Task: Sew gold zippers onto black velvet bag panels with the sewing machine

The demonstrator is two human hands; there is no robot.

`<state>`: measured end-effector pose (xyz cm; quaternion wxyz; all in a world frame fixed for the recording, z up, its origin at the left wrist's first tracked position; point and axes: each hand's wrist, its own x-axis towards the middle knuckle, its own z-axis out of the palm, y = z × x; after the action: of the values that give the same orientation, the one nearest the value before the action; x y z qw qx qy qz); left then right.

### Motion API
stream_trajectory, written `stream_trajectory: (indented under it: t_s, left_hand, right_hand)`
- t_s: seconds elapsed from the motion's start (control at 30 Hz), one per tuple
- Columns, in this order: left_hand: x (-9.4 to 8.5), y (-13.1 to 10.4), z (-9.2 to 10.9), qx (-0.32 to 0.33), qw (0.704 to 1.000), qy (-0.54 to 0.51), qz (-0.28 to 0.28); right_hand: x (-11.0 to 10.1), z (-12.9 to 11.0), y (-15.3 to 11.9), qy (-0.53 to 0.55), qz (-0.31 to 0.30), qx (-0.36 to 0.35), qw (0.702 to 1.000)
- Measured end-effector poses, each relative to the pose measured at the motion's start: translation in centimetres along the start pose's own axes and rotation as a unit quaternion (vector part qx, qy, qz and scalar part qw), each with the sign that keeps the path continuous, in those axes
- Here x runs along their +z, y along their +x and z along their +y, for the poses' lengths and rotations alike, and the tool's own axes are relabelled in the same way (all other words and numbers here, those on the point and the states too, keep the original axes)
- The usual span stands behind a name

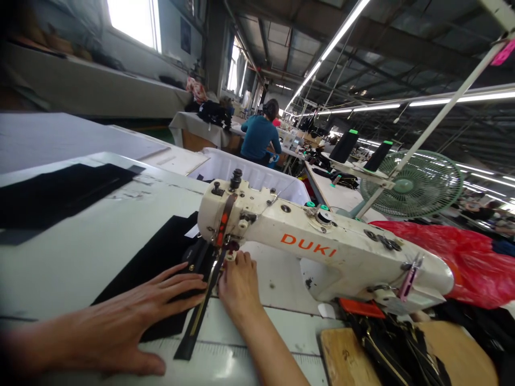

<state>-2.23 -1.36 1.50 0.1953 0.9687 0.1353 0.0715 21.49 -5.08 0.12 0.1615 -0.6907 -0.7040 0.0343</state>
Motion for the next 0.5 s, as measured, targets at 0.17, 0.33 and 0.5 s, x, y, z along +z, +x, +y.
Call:
stream_trajectory:
  t_s: [0.17, 0.33, 0.5]
  left_hand:
    - [0.7, 0.0, -0.8, 0.028, 0.999, -0.036, -0.016]
    - [0.4, 0.2, -0.8, 0.048, 0.997, -0.052, -0.004]
    - [0.4, 0.7, -0.8, 0.050, 0.998, -0.040, 0.000]
  right_hand:
    - [0.8, -0.6, 0.3, -0.036, 0.032, 0.020, 0.999]
    - [1.3, -1.5, 0.2, -0.082, 0.070, 0.046, 0.993]
    - [2.1, -1.0, 2.4, -0.115, 0.059, 0.065, 0.989]
